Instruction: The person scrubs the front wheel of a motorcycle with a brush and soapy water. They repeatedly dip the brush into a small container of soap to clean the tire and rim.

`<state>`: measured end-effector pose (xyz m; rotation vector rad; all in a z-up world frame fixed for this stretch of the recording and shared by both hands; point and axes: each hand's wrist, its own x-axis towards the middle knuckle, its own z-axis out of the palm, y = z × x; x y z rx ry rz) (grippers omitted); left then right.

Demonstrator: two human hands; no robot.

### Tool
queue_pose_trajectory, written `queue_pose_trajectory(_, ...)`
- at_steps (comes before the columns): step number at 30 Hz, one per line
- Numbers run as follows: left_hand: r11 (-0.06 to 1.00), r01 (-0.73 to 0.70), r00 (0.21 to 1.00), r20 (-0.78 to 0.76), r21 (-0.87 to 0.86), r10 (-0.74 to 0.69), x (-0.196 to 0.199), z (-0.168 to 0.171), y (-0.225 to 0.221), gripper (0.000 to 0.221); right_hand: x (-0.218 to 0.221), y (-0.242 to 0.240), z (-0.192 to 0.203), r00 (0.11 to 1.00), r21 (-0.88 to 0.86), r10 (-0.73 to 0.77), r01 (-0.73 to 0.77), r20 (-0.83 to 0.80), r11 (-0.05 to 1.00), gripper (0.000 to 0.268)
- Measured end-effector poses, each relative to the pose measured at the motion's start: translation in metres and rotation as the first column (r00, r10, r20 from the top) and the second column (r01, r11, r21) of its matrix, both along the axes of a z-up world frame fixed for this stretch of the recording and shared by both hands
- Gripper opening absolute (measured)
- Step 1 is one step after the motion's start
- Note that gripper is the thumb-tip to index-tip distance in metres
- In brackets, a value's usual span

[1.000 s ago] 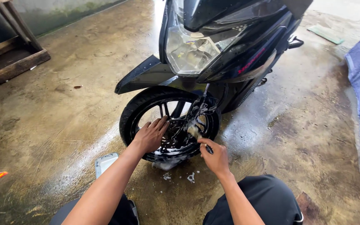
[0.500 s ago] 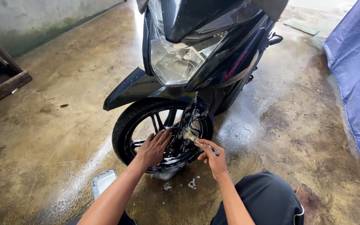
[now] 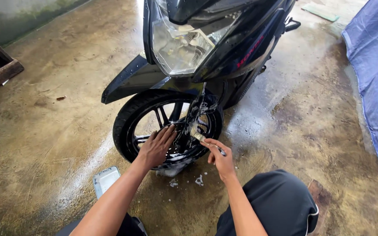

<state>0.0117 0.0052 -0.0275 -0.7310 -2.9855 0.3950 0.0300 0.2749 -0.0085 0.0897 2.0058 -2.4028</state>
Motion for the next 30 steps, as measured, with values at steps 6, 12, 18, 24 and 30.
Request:
queue_pose_trajectory(6,0.999,-0.053,0.998,0.034,-0.011,0.053,0.012,0.003,-0.01,0.08,0.012,-0.01,0.011,0.995,-0.021,-0.019,0.017,-0.096,1.0,0.024)
queue_pose_trajectory(12,0.997,-0.069,0.994,0.083,0.018,0.067,0.008,0.002,-0.023,0.082,0.008,-0.007,0.022,0.996,-0.032,-0.04,0.037,-0.077,0.999,0.026)
queue_pose_trajectory(18,0.998,-0.06,0.996,0.071,0.028,0.058,0.001,-0.008,-0.023,0.085,-0.001,-0.003,0.009,0.999,-0.039,-0.046,0.046,-0.001,0.998,0.026)
queue_pose_trajectory(24,0.998,-0.055,0.997,0.059,0.018,0.054,0.001,-0.006,-0.019,0.089,0.009,-0.009,0.0,0.997,0.08,-0.054,0.059,-0.06,0.995,0.025)
queue_pose_trajectory(30,0.998,-0.051,0.996,0.079,0.042,0.048,0.002,-0.004,-0.02,0.091,0.003,-0.007,-0.023,0.992,0.17,-0.001,0.022,-0.125,0.985,0.024)
